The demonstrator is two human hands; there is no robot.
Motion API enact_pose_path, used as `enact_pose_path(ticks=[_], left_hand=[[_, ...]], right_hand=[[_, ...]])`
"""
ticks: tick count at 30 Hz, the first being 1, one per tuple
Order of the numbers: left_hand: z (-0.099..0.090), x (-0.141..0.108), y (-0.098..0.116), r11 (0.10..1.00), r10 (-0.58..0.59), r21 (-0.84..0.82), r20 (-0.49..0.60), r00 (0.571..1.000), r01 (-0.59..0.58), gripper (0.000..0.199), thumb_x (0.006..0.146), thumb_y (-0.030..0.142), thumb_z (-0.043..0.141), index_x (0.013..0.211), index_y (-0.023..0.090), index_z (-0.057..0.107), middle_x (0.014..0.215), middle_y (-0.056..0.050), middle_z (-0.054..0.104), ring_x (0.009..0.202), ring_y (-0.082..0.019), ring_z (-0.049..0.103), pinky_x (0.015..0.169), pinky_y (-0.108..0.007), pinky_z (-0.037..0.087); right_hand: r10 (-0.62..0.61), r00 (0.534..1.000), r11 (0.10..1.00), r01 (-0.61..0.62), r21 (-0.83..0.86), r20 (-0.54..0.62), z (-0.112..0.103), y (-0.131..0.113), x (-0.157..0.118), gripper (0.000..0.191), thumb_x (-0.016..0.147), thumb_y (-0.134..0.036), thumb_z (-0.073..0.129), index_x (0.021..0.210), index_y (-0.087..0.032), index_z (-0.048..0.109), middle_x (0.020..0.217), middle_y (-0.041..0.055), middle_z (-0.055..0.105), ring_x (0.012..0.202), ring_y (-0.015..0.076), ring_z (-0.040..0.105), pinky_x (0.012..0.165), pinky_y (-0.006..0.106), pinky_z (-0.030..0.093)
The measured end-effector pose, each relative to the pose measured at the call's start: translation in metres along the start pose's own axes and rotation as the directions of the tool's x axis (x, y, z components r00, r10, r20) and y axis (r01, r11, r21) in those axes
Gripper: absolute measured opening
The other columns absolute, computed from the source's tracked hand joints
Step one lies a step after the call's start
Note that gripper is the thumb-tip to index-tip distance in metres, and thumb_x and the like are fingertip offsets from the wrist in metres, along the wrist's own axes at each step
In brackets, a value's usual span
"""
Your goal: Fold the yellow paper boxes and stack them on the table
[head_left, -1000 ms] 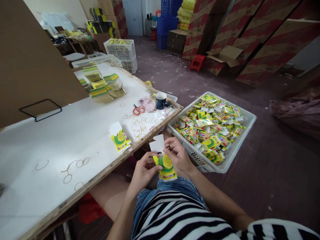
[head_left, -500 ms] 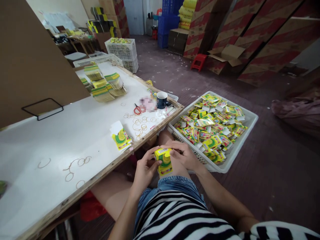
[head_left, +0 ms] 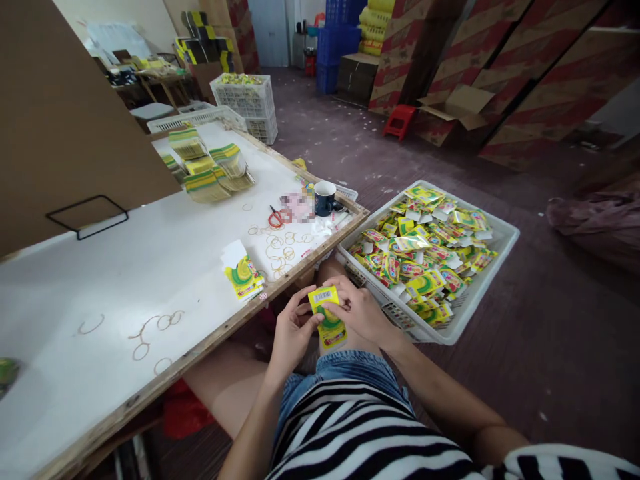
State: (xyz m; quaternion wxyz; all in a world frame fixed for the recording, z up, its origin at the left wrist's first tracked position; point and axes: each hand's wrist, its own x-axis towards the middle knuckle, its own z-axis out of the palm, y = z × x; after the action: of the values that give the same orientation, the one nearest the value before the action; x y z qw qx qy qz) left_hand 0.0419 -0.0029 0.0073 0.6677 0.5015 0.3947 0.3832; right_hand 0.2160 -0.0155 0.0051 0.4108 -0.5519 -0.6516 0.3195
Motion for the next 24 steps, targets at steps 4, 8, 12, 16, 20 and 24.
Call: enact_pose_path(ticks=[4, 8, 12, 16, 20, 24], left_hand=[[-0.001, 0.002, -0.001, 1.0, 0.019, 0.015, -0.008, 1.0, -0.018, 0.058, 0.072, 0.031, 0.077, 0.123, 0.017, 0.053, 0.098, -0.009, 0.074, 0.084, -0.021, 0.071, 0.077, -0.032, 0.057], [0.004, 0.004, -0.003, 0.994, 0.066, 0.084, 0.007, 0.998, -0.067, 0.049, 0.073, 0.031, 0.077, 0.116, 0.017, 0.057, 0.101, -0.009, 0.073, 0.087, -0.021, 0.07, 0.075, -0.029, 0.056], [0.017, 0.019, -0.016, 0.978, 0.13, 0.158, 0.064, 0.989, -0.139, 0.058, 0.082, 0.03, 0.068, 0.134, 0.022, 0.045, 0.117, -0.011, 0.067, 0.105, -0.021, 0.066, 0.093, -0.036, 0.052], [0.026, 0.06, -0.046, 0.902, 0.162, 0.384, 0.122, 0.979, -0.197, 0.062, 0.083, 0.026, 0.064, 0.139, 0.021, 0.039, 0.135, -0.015, 0.056, 0.127, -0.023, 0.054, 0.108, -0.041, 0.042], [0.03, 0.127, -0.076, 0.799, 0.107, 0.587, 0.067, 0.992, -0.126, 0.055, 0.084, 0.024, 0.062, 0.135, 0.013, 0.044, 0.143, -0.019, 0.049, 0.134, -0.026, 0.047, 0.112, -0.043, 0.037], [0.041, 0.198, -0.091, 0.742, 0.093, 0.666, 0.009, 0.996, -0.075, 0.055, 0.084, 0.02, 0.06, 0.134, 0.007, 0.043, 0.144, -0.025, 0.046, 0.139, -0.031, 0.039, 0.116, -0.047, 0.028]], right_hand=[[-0.041, 0.997, 0.995, 0.046, 0.094, -0.058, -0.001, 0.008, -0.003, 0.028, 0.087, -0.032, 0.059, 0.111, -0.018, 0.064, 0.068, -0.0026, 0.055, 0.055, 0.0107, 0.046, 0.055, 0.024, 0.04], [0.03, 0.987, 0.95, 0.022, 0.312, -0.161, 0.001, 0.017, -0.008, 0.026, 0.09, -0.037, 0.057, 0.105, -0.018, 0.066, 0.089, 0.0042, 0.065, 0.068, 0.013, 0.056, 0.061, 0.025, 0.047], [0.091, 0.916, 0.962, 0.021, 0.273, -0.391, -0.021, 0.032, -0.005, 0.025, 0.09, -0.039, 0.058, 0.103, -0.019, 0.065, 0.085, 0.0041, 0.066, 0.069, 0.015, 0.058, 0.064, 0.028, 0.05], [-0.001, 0.605, 0.989, -0.115, -0.088, -0.796, -0.073, 0.074, -0.014, 0.037, 0.087, -0.037, 0.059, 0.119, -0.019, 0.058, 0.112, 0.0105, 0.061, 0.087, 0.0203, 0.06, 0.081, 0.037, 0.051], [0.206, 0.462, 0.756, -0.634, -0.16, -0.863, -0.094, 0.142, -0.067, 0.059, 0.079, -0.039, 0.064, 0.13, -0.013, 0.049, 0.139, 0.0206, 0.047, 0.131, 0.0351, 0.041, 0.106, 0.05, 0.036], [0.671, 0.143, 0.329, -0.937, 0.12, -0.727, -0.076, 0.201, -0.113, 0.062, 0.081, -0.036, 0.061, 0.131, -0.004, 0.044, 0.125, 0.0269, 0.058, 0.115, 0.0348, 0.059, 0.089, 0.04, 0.049]])
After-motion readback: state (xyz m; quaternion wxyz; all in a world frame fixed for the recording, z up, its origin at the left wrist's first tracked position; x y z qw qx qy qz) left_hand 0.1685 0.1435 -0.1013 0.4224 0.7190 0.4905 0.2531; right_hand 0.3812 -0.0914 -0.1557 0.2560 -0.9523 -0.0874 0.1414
